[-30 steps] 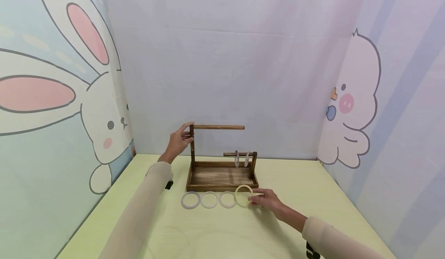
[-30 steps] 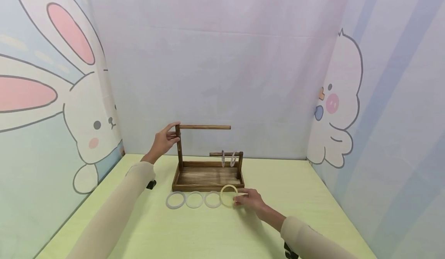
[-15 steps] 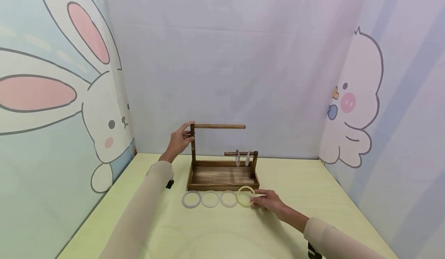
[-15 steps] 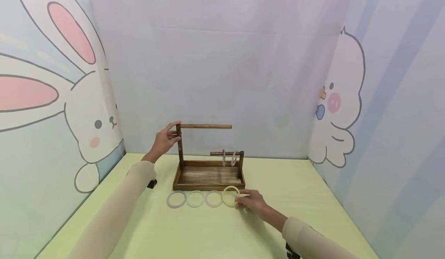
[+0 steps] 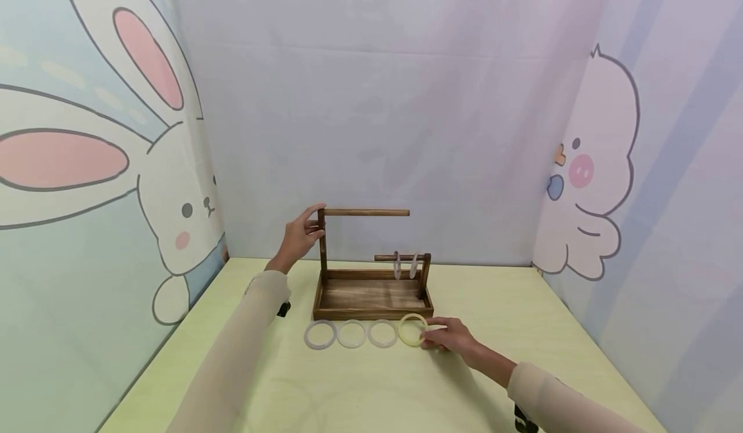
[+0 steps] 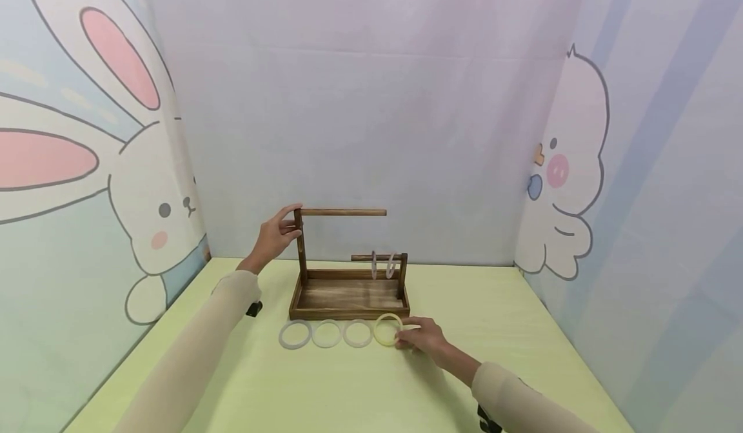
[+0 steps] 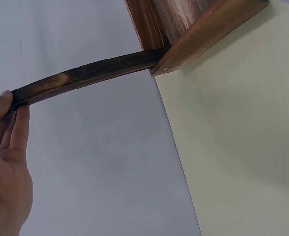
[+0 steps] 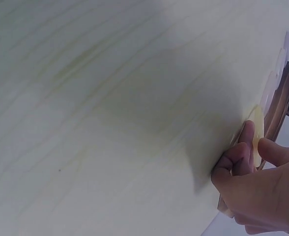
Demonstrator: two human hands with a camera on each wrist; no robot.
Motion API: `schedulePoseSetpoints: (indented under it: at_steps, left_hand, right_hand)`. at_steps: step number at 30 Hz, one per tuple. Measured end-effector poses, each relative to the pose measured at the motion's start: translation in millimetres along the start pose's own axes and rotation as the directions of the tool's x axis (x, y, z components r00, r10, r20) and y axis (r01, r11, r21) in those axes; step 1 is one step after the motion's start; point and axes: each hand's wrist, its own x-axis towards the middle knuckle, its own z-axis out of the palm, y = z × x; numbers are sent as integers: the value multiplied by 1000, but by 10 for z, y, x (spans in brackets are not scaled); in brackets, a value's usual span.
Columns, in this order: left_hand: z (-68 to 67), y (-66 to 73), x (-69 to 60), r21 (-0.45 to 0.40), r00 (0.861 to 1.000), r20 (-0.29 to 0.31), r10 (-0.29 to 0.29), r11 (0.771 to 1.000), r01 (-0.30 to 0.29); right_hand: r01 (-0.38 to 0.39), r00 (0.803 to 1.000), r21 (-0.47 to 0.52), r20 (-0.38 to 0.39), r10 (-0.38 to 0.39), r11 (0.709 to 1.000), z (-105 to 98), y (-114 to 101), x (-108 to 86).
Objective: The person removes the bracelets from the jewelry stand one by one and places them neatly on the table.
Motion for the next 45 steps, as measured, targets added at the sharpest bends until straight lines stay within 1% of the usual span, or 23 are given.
schedulePoseSetpoints:
  at_steps: [4, 6, 15, 25, 30, 38, 45]
  left_hand:
    - [0, 6, -1, 5, 1000, -2, -4, 1000, 4]
    - [2, 6, -3, 5, 1000, 0, -5, 1000, 5]
    - [5, -12, -3, 10, 1000, 7, -11, 1000, 11]
    - [8, 2, -1, 12, 1000, 0, -5, 1000, 5]
    - [12, 5, -5, 16, 1000, -4, 4, 1000, -4]
    - [21, -14, 4, 19, 1000, -6, 16, 1000, -16]
    - [21, 12, -14, 20, 1000, -12, 0, 1000, 0]
  right_hand:
    - [23, 999, -25, -29, -24, 999, 8, -53, -43]
    - [18, 999, -19, -33, -18, 1000, 6, -72, -66]
    - [56, 997, -19, -60, -58, 998, -3, -42, -95]
    - [27, 992, -45, -121, -32, 999, -7, -3, -87]
    - [37, 991, -45, -127, -43, 998, -10, 7, -84]
    - [47, 990, -18, -131, -49, 999, -14, 12, -99]
    - [55, 990, -17, -125, -57, 998, -16, -5, -104]
